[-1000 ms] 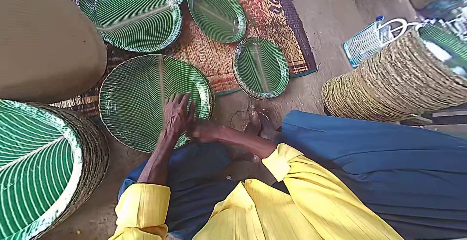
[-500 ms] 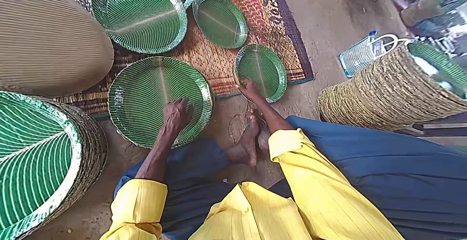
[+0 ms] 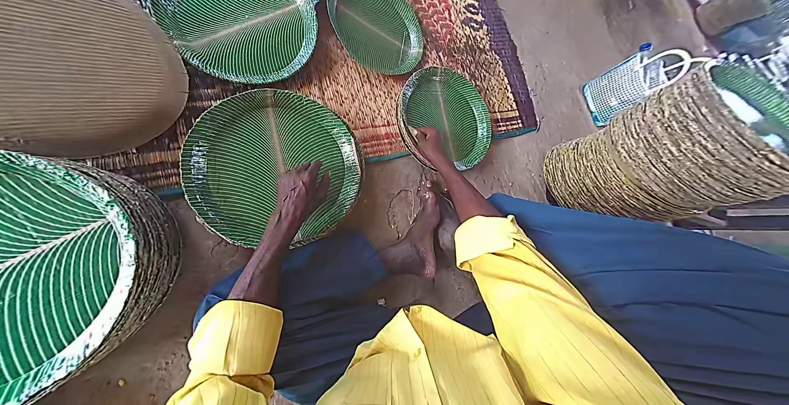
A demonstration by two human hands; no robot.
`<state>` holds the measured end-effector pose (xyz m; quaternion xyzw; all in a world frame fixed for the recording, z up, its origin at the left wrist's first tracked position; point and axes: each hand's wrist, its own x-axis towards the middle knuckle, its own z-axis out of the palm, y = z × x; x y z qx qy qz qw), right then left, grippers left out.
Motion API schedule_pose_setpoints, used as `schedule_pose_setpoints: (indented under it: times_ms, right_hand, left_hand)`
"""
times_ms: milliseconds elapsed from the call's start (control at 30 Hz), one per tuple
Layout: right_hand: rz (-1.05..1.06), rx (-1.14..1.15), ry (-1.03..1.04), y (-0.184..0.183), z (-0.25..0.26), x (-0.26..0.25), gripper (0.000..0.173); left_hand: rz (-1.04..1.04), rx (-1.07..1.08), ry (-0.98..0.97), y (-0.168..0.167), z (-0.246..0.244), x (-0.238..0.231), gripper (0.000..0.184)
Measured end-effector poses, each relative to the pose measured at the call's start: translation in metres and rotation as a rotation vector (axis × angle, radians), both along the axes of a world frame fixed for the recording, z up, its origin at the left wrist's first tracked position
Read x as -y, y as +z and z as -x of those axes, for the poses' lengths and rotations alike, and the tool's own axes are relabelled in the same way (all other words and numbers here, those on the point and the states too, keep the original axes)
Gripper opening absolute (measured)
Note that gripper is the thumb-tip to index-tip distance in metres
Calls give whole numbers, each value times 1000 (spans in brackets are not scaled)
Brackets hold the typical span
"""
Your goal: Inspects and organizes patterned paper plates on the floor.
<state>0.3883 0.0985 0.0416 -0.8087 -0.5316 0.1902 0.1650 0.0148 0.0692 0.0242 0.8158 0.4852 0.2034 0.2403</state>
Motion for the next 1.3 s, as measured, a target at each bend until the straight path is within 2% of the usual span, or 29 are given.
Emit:
schedule_pose_setpoints:
  times_ms: [67,133,233,333,400,467,533,600,667,733,800,900,1033,1133,1300]
  right_hand:
    - [-72,30,-45,2,2,0,32]
    - [-228,77,-14,13,14,2,32]
    - [-567,127,244,35,52,9,27]
    - [-692,91,578,53,126,29,21]
    - [-591,32,847,44,175,51,14]
    - [-499,-67,1071,13,208,71,8]
    - [-327,-82,1224,-8,215,84,11]
    - [-131,-80,1301,-8,206,86,19]
    - [-183,-80,1262,-8,188,78,21]
    - [-209,-37,1140,8,168,59,27]
    - [-237,11,937,25,141,36,32]
    - [-247,62,521,27,86,12,32]
    - [-42,88,137,7,31,2,45]
    - [69,22,-3,2,19,6,47]
    - [103,28,12,2,15,3,39]
  left_hand:
    - [14,-16,-15,-2,-1,-1,39]
    - [-52,60,-24,-2,-1,-1,41]
    - [-364,267,28,2,0,6,39]
    - [-671,415,40,14,0,13,39]
    - [-711,432,13,14,0,14,40]
    - [-628,366,-13,7,0,13,42]
    - [-489,266,-24,6,2,12,40]
    - [-283,119,-31,12,3,12,38]
    - [-46,-55,-28,17,2,11,37]
    - [128,-176,-11,15,1,9,33]
    - [160,-221,9,16,2,6,33]
    - [188,-301,59,21,6,4,40]
    - [219,-353,131,29,10,3,41]
    - [167,-310,154,26,10,2,38]
    - [23,-65,123,15,11,2,34]
